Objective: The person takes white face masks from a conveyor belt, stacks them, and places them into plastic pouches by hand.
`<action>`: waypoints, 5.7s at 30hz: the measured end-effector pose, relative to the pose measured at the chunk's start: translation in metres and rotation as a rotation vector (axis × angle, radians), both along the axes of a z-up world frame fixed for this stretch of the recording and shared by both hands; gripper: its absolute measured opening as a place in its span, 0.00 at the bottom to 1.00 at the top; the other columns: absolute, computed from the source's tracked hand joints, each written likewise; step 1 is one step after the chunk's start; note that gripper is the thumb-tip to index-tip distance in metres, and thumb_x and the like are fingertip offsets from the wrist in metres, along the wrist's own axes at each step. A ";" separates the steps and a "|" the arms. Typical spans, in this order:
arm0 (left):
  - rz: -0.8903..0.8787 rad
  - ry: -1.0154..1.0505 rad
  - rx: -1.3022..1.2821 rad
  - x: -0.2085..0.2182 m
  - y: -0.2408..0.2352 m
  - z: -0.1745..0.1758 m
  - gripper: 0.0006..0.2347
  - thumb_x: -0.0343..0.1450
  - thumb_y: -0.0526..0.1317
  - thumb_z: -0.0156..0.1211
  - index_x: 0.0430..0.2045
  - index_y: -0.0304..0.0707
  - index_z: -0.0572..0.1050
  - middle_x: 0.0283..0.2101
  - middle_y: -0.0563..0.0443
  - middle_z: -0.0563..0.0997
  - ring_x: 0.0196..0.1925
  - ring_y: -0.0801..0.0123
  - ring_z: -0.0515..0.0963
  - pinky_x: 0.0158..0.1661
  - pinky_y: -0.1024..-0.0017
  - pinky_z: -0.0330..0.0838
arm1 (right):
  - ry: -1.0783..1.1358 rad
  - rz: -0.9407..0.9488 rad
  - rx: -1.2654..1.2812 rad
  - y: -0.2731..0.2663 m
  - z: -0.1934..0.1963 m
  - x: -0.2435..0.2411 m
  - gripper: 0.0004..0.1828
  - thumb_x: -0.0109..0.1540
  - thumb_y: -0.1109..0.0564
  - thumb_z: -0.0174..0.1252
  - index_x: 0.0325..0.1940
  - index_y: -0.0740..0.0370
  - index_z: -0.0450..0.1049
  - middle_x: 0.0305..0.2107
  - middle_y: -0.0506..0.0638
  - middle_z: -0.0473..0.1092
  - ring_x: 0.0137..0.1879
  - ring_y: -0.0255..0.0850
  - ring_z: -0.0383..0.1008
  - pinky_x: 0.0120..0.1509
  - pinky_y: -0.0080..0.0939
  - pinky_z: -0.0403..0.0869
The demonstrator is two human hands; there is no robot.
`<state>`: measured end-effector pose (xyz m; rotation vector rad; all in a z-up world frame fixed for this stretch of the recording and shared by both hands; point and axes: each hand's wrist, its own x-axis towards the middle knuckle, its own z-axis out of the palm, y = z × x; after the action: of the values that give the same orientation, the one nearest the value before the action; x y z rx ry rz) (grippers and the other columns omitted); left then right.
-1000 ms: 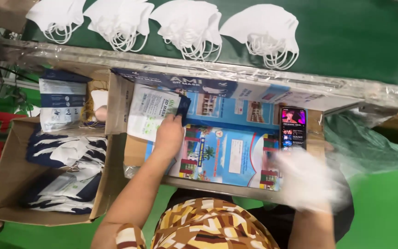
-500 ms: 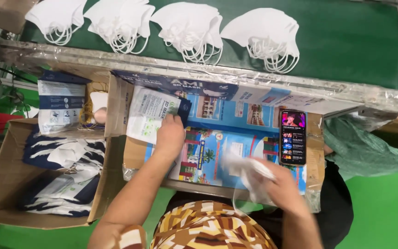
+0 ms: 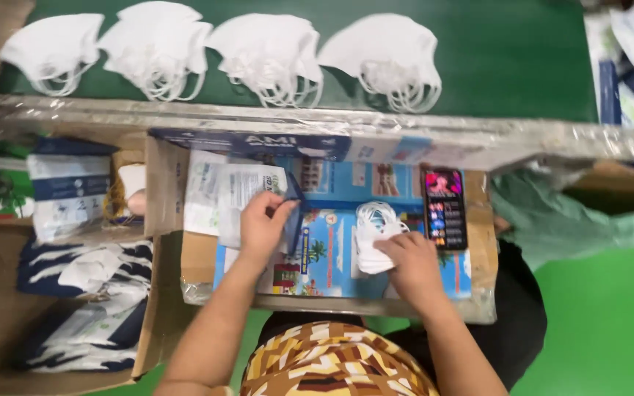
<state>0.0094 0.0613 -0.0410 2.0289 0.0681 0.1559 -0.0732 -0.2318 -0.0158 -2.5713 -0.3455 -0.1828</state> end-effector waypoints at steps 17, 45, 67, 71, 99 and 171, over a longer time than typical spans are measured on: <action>-0.528 -0.166 0.077 -0.039 -0.105 0.021 0.05 0.69 0.37 0.67 0.33 0.39 0.76 0.30 0.46 0.78 0.32 0.55 0.79 0.33 0.64 0.73 | 0.178 -0.324 0.679 -0.014 -0.028 -0.003 0.11 0.59 0.60 0.68 0.44 0.60 0.78 0.35 0.45 0.77 0.41 0.32 0.76 0.46 0.37 0.75; -0.881 -0.171 0.281 -0.008 -0.112 0.099 0.06 0.66 0.41 0.69 0.29 0.42 0.81 0.30 0.49 0.78 0.34 0.51 0.75 0.36 0.59 0.67 | 0.135 0.039 0.728 -0.020 0.020 -0.007 0.12 0.61 0.66 0.57 0.48 0.67 0.76 0.46 0.54 0.76 0.50 0.45 0.78 0.54 0.41 0.76; -0.781 -0.188 0.153 0.045 -0.120 0.088 0.05 0.67 0.38 0.66 0.33 0.42 0.82 0.37 0.49 0.81 0.43 0.54 0.80 0.46 0.62 0.72 | 0.270 -0.085 0.496 -0.091 -0.026 -0.010 0.06 0.64 0.59 0.61 0.37 0.67 0.76 0.29 0.56 0.71 0.36 0.44 0.72 0.42 0.42 0.72; -0.492 -0.571 0.174 0.123 -0.158 0.096 0.16 0.74 0.40 0.63 0.55 0.35 0.75 0.62 0.36 0.75 0.67 0.44 0.71 0.66 0.57 0.64 | 0.053 -0.525 1.299 -0.119 0.027 0.000 0.16 0.70 0.51 0.50 0.52 0.64 0.76 0.44 0.50 0.76 0.46 0.39 0.77 0.50 0.40 0.74; -1.134 -0.072 0.473 0.015 -0.109 0.049 0.44 0.60 0.42 0.67 0.70 0.35 0.47 0.75 0.35 0.51 0.77 0.42 0.39 0.68 0.44 0.27 | 0.079 -0.135 0.861 -0.009 -0.019 -0.005 0.42 0.54 0.60 0.70 0.69 0.64 0.59 0.55 0.53 0.68 0.60 0.39 0.68 0.62 0.40 0.68; -0.072 0.038 0.874 0.024 0.031 -0.027 0.13 0.65 0.35 0.58 0.41 0.31 0.75 0.44 0.36 0.75 0.47 0.44 0.77 0.43 0.54 0.74 | -0.017 -0.192 0.209 -0.012 -0.006 -0.001 0.25 0.54 0.55 0.67 0.56 0.56 0.79 0.41 0.55 0.77 0.46 0.53 0.78 0.50 0.48 0.74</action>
<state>0.0339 0.0920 -0.0684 2.9022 -0.0628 0.1084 -0.0744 -0.2434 -0.0218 -2.3940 -0.0797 -0.2950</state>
